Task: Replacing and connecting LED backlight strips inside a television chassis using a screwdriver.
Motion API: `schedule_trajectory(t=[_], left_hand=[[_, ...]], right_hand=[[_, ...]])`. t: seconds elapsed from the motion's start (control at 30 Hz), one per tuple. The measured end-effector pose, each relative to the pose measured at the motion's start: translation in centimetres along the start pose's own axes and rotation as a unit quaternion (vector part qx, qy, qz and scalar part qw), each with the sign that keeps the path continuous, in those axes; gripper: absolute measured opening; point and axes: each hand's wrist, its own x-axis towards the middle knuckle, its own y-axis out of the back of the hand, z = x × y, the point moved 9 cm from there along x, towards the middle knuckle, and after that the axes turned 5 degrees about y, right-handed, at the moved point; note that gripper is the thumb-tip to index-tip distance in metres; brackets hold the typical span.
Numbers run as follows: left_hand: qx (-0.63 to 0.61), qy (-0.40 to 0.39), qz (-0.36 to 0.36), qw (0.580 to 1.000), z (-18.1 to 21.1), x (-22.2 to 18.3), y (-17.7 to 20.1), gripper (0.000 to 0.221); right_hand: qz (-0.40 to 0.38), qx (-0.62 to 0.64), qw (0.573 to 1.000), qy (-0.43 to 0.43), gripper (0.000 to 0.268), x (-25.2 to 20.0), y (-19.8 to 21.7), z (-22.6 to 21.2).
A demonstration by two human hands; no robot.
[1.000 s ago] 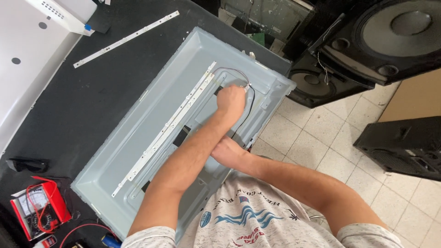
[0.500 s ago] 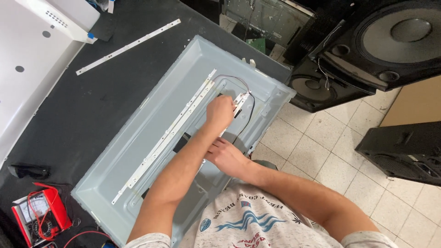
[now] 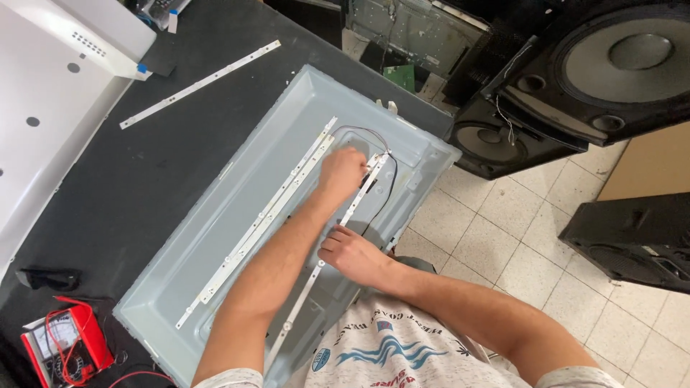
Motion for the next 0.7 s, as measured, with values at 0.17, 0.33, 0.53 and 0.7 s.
schedule_trajectory(t=[0.17,0.33,0.53,0.7], left_hand=[[-0.022,0.045,0.000,0.999,0.3,-0.9,-0.1,0.017],[-0.020,0.031,0.015,0.999,1.2,-0.7,0.1,0.017],[-0.013,0.007,0.025,1.000,0.4,-0.1,-0.3,0.013],[-0.021,0.015,0.020,0.999,1.8,-2.0,2.0,0.015]], right_hand=[[-0.047,0.010,0.999,0.018,0.015,-0.7,0.0,0.0],[-0.066,-0.005,0.997,0.047,0.013,-1.1,2.1,-0.1],[-0.075,-0.010,0.995,0.057,0.016,-0.9,3.2,-0.3],[-0.075,-0.041,0.994,0.073,0.013,-0.7,3.7,-0.3]])
